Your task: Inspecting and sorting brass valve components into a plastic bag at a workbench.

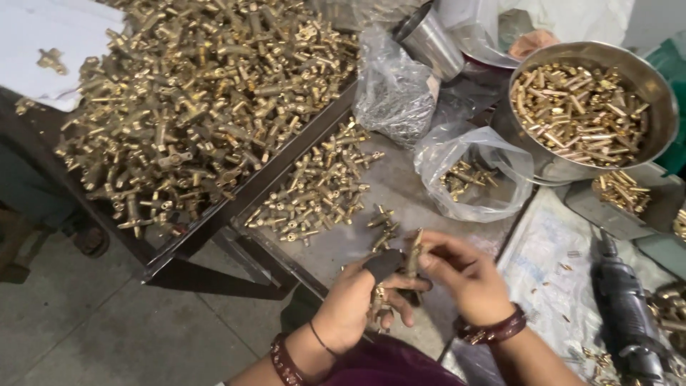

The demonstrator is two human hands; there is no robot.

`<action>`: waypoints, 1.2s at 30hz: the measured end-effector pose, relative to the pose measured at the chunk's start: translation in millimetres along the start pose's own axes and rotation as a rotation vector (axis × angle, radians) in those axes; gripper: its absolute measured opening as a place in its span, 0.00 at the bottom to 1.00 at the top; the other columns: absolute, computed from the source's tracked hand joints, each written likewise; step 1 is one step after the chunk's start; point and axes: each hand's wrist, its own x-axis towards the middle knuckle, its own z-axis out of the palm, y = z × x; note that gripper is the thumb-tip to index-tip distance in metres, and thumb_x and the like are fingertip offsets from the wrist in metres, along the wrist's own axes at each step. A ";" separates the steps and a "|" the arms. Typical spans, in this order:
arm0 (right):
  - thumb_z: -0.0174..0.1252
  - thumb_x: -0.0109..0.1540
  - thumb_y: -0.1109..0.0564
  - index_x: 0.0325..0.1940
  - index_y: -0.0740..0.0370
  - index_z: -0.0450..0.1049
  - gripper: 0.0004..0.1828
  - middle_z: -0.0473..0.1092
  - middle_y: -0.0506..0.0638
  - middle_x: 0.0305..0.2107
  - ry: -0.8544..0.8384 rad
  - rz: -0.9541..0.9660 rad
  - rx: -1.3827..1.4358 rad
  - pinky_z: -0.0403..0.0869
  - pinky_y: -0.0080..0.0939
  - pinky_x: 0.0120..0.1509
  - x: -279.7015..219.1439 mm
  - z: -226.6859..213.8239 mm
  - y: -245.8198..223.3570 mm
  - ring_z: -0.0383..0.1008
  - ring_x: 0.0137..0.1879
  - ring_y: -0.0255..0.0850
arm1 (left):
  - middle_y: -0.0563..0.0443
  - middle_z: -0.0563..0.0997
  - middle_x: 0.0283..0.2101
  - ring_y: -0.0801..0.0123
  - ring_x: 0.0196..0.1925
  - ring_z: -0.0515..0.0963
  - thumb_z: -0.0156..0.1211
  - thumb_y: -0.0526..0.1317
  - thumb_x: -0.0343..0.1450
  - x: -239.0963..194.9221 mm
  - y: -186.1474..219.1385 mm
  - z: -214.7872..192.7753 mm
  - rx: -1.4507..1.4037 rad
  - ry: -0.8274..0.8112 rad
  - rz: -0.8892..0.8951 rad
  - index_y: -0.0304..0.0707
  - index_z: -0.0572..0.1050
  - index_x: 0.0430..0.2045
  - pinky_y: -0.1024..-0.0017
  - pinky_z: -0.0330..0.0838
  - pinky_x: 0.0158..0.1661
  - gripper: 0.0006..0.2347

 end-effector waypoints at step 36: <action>0.51 0.68 0.50 0.28 0.65 0.73 0.20 0.68 0.48 0.17 0.228 -0.240 -0.375 0.69 0.37 0.32 -17.9 20.1 3.8 0.68 0.24 0.37 | 0.52 0.79 0.26 0.82 0.23 0.69 0.46 0.23 0.67 16.5 -32.2 -14.9 0.178 0.014 0.399 0.31 0.78 0.53 0.83 0.59 0.23 0.21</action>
